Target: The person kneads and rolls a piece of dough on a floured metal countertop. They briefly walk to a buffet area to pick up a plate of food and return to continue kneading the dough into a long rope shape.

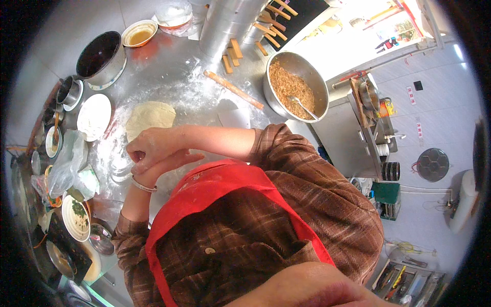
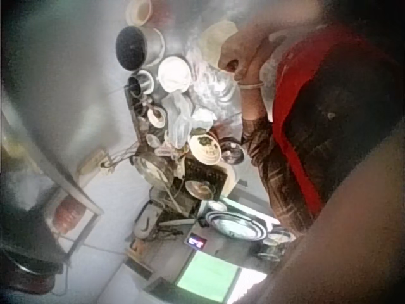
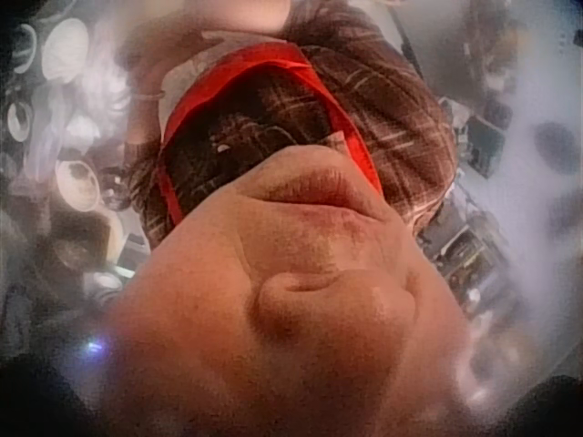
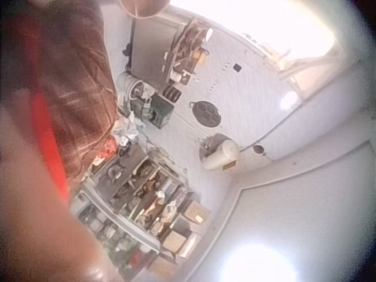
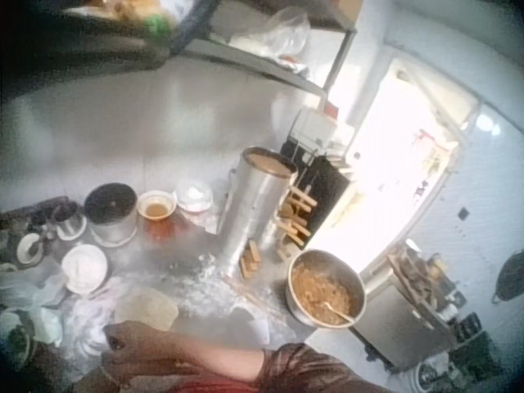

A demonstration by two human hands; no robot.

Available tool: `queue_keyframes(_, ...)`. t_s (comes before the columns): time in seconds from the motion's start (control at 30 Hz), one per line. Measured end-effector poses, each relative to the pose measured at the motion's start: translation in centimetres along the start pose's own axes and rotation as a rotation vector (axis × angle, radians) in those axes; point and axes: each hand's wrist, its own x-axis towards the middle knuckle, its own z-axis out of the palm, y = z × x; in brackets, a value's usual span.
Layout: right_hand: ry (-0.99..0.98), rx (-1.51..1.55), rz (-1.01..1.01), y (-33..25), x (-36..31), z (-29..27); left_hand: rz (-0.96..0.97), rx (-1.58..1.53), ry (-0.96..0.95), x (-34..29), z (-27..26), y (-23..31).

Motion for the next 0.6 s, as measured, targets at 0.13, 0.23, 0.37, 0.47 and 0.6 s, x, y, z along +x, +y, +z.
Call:
queue_keyframes(0.13, -0.006, -0.025, -0.024, -0.7, 0.7, -0.4, -0.022, -0.036, 0.072, -1.2, 0.1, -1.0)
queue_keyframes(0.23, 0.028, -0.055, -0.018, 0.3, 1.0, 0.2, -0.016, -0.066, 0.114, -1.4, 1.0, -2.0)
queue_keyframes(0.37, 0.034, 0.006, -0.044, 1.4, 1.4, 1.0, -0.056, -0.094, 0.213, -1.5, 1.8, -3.2)
queue_keyframes(0.47, 0.054, -0.030, -0.012, 0.8, 1.3, 1.8, -0.088, -0.109, 0.289, -1.3, 2.8, -3.8)
queue_keyframes(0.6, 0.081, 0.002, -0.016, 1.1, 0.4, 1.1, -0.142, -0.108, 0.375, 0.4, 2.9, -4.4)
